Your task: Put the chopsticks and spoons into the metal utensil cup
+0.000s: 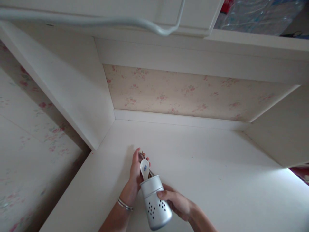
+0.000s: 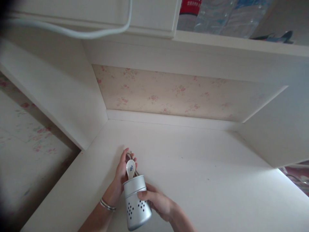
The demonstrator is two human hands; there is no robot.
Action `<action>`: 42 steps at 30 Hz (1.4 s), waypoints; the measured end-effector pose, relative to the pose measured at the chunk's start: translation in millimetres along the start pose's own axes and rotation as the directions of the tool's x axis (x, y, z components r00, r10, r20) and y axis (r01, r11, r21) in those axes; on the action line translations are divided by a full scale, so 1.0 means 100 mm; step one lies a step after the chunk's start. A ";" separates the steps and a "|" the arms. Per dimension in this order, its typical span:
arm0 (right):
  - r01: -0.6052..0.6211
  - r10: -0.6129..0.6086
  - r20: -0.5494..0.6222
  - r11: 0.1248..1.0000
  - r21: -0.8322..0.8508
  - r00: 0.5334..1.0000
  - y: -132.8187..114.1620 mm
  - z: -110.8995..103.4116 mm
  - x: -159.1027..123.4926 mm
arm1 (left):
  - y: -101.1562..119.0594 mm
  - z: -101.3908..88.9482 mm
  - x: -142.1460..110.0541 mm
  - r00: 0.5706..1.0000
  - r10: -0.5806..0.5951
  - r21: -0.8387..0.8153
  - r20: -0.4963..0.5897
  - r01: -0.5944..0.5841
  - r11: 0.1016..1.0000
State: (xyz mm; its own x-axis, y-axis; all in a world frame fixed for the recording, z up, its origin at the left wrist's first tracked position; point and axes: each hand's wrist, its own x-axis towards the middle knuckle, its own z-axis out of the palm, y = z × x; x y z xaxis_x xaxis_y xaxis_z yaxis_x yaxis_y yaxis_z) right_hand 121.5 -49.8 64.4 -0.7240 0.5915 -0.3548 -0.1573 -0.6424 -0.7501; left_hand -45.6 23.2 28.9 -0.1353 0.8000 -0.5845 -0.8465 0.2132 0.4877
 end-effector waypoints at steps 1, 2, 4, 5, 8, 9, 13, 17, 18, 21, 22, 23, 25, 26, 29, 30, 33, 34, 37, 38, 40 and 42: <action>0.002 -0.002 -0.004 1.000 0.006 1.000 0.00 -0.01 -0.01 | -0.01 0.00 0.00 1.000 0.002 0.009 -0.002 -0.002 1.000; 0.005 -0.005 -0.010 1.000 0.008 1.000 0.00 -0.03 -0.01 | -0.03 0.00 0.00 1.000 0.004 0.013 0.000 -0.004 1.000; 0.012 -0.012 -0.021 1.000 0.002 1.000 0.01 -0.06 -0.01 | -0.04 -0.01 -0.01 1.000 -0.004 0.012 0.011 0.004 1.000; 0.015 -0.015 -0.022 1.000 -0.006 1.000 0.02 -0.08 -0.01 | -0.05 -0.01 -0.01 1.000 -0.008 0.008 0.021 0.007 1.000; 0.016 -0.017 -0.015 0.999 -0.035 1.000 0.03 -0.10 -0.01 | -0.05 -0.01 -0.01 0.999 -0.010 0.003 0.039 0.010 1.000; 0.017 -0.017 -0.013 0.999 -0.044 1.000 0.03 -0.11 -0.01 | -0.05 -0.01 0.00 0.999 -0.018 0.003 0.036 0.018 1.000; 0.027 -0.029 -0.025 0.997 -0.073 0.999 0.02 -0.11 0.00 | -0.02 -0.01 0.01 0.998 -0.058 -0.001 0.009 0.058 0.998; 0.028 -0.031 -0.032 0.995 -0.096 0.999 0.05 -0.15 -0.01 | -0.01 0.00 0.00 0.999 -0.049 0.026 0.005 0.049 0.998; 0.030 -0.032 -0.029 0.995 -0.095 0.999 0.07 -0.16 -0.01 | -0.02 0.00 0.00 0.999 -0.037 0.051 0.011 0.036 0.998; 0.035 -0.036 -0.015 0.996 -0.082 0.999 0.10 -0.20 -0.01 | -0.06 0.00 -0.03 0.998 0.036 0.204 0.054 -0.046 0.978; 0.036 -0.037 -0.009 0.996 -0.081 0.999 0.11 -0.22 -0.02 | -0.08 0.00 -0.04 0.995 0.061 0.265 0.081 -0.080 0.961; 0.038 -0.038 -0.002 0.996 -0.084 0.999 0.11 -0.23 -0.02 | -0.10 0.00 -0.06 0.991 0.077 0.321 0.109 -0.108 0.941; 0.043 -0.042 0.012 0.994 -0.098 0.999 0.11 -0.24 -0.03 | -0.13 0.00 -0.09 0.986 0.072 0.405 0.153 -0.129 0.905; 0.047 -0.046 0.017 0.993 -0.106 0.999 0.10 -0.24 -0.03 | -0.14 0.00 -0.11 0.984 0.058 0.433 0.166 -0.125 0.893; 0.071 -0.067 0.031 0.991 -0.115 0.997 0.07 -0.23 -0.03 | -0.16 0.00 -0.15 0.987 0.037 0.492 0.158 -0.111 0.864; 0.080 -0.077 0.038 0.990 -0.116 0.996 0.06 -0.22 -0.04 | -0.16 0.00 -0.15 0.986 0.046 0.504 0.158 -0.120 0.855; 0.108 -0.104 0.039 0.987 -0.122 0.994 0.05 -0.20 -0.05 | -0.18 0.02 -0.10 0.978 0.081 0.534 0.193 -0.173 0.828; 0.117 -0.114 0.031 0.985 -0.125 0.993 0.05 -0.20 -0.06 | -0.18 0.02 -0.06 0.975 0.094 0.536 0.202 -0.191 0.822; 0.143 -0.142 0.017 0.982 -0.125 0.990 0.08 -0.23 -0.07 | -0.16 0.08 0.07 0.965 0.182 0.520 0.187 -0.255 0.815; 0.149 -0.147 0.022 0.981 -0.120 0.989 0.09 -0.25 -0.07 | -0.14 0.11 0.12 0.959 0.226 0.511 0.168 -0.281 0.813; 0.152 -0.148 0.044 0.984 -0.090 0.988 0.12 -0.29 -0.07 | -0.07 0.20 0.22 0.942 0.310 0.506 0.126 -0.330 0.797; 0.150 -0.148 0.072 0.988 -0.029 0.986 0.15 -0.33 -0.06 | 0.01 0.30 0.31 0.926 0.366 0.518 0.091 -0.358 0.777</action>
State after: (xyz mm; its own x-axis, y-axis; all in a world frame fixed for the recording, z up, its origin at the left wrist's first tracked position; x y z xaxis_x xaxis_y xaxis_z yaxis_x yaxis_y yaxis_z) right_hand 146.3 -46.7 37.3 -0.7391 0.6435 -0.1993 -0.2444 -0.5318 -0.8108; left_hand -35.2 64.5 30.9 -0.3884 0.8700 -0.3037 -0.3423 0.1698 0.9241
